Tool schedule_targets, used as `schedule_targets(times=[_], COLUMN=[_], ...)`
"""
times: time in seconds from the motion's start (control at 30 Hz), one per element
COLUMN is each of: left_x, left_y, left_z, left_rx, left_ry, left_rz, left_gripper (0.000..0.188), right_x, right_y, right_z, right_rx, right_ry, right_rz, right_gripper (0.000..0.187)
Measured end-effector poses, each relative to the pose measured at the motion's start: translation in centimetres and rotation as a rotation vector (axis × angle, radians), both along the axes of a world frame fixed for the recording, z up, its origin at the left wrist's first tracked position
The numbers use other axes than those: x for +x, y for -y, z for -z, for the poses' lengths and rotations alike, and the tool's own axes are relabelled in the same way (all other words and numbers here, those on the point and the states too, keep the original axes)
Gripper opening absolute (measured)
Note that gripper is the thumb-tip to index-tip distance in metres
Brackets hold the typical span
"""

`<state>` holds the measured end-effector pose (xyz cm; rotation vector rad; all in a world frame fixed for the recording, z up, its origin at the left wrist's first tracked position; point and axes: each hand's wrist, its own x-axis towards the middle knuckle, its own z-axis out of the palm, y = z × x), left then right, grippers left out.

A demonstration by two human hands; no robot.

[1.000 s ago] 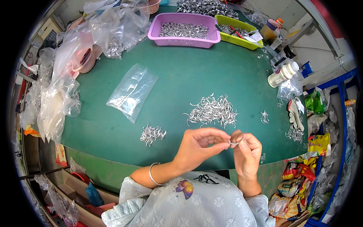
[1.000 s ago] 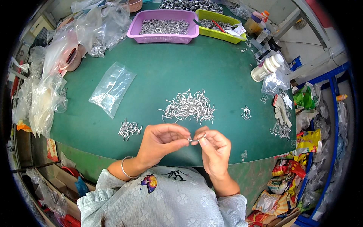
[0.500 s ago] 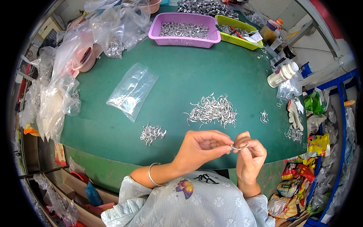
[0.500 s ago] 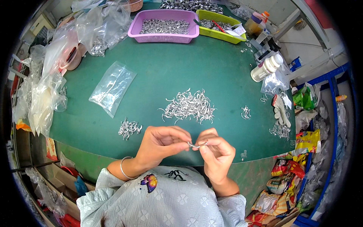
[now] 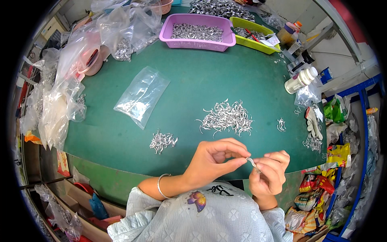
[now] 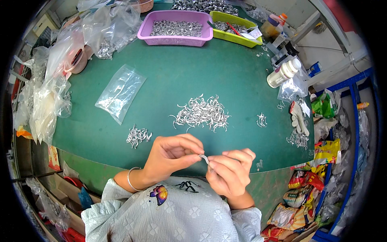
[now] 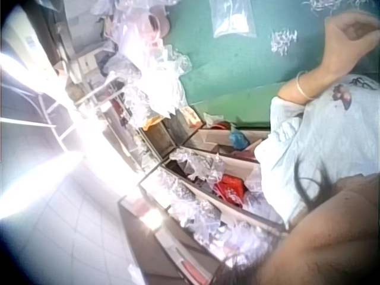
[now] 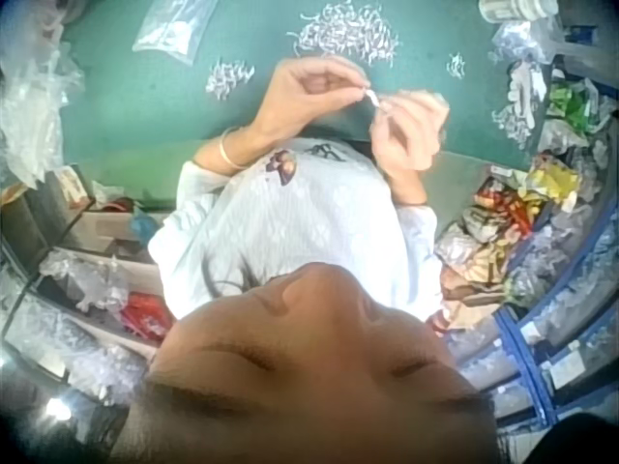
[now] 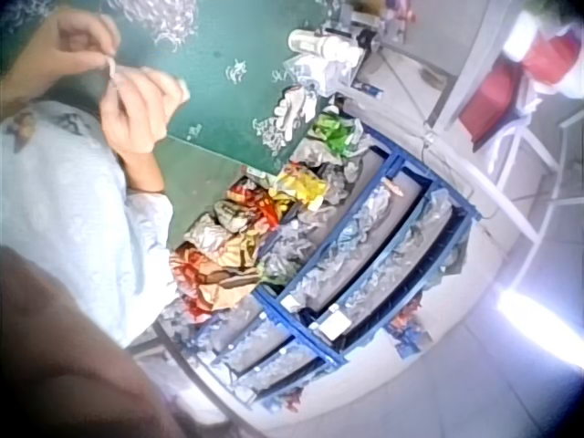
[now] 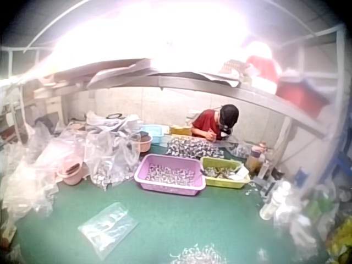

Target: The person picks up silver curved metal clips from a central pile on a green table and places them into a purple plastic bin one by one.

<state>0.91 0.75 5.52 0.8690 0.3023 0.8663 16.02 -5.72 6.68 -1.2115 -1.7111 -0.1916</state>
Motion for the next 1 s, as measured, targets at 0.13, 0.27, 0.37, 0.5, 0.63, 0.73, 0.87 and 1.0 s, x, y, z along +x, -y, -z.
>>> schedule_targets(times=[0.13,0.27,0.37,0.5,0.63,0.73,0.87,1.0], left_x=[-0.08,-0.27,-0.33,-0.38,-0.47,-0.55,-0.54,-0.45], left_y=[0.13,0.13,0.14,0.20,0.21,0.17,0.19,0.22], left_z=[-0.19,-0.35,-0.45,-0.52,-0.55,-0.29,-0.37,-0.43], left_rx=[0.058,0.079,0.097,0.104,0.093,0.104,0.100,0.091], left_ry=[0.019,0.022,0.020,0.026,0.034,0.052,0.058,0.078], left_rz=[-0.014,-0.021,-0.025,-0.023,-0.025,0.003,0.005,0.019], left_gripper=[0.019,0.018,0.018,0.018,0.018,0.016,0.016,0.017], right_x=[0.69,0.92,1.01,0.81,0.71,0.68,0.74,0.75], right_y=[0.43,0.54,0.73,0.73,0.60,0.62,0.66,0.70], right_z=[0.45,0.57,0.50,0.38,0.33,0.31,0.39,0.40], right_rx=[0.065,0.072,0.066,0.097,0.122,0.124,0.127,0.136], right_ry=[0.131,0.169,0.195,0.245,0.247,0.248,0.250,0.256], right_rz=[-0.013,-0.023,-0.014,0.026,0.033,0.037,0.037,0.037], right_gripper=[0.026,0.023,0.023,0.025,0.027,0.028,0.029,0.029])
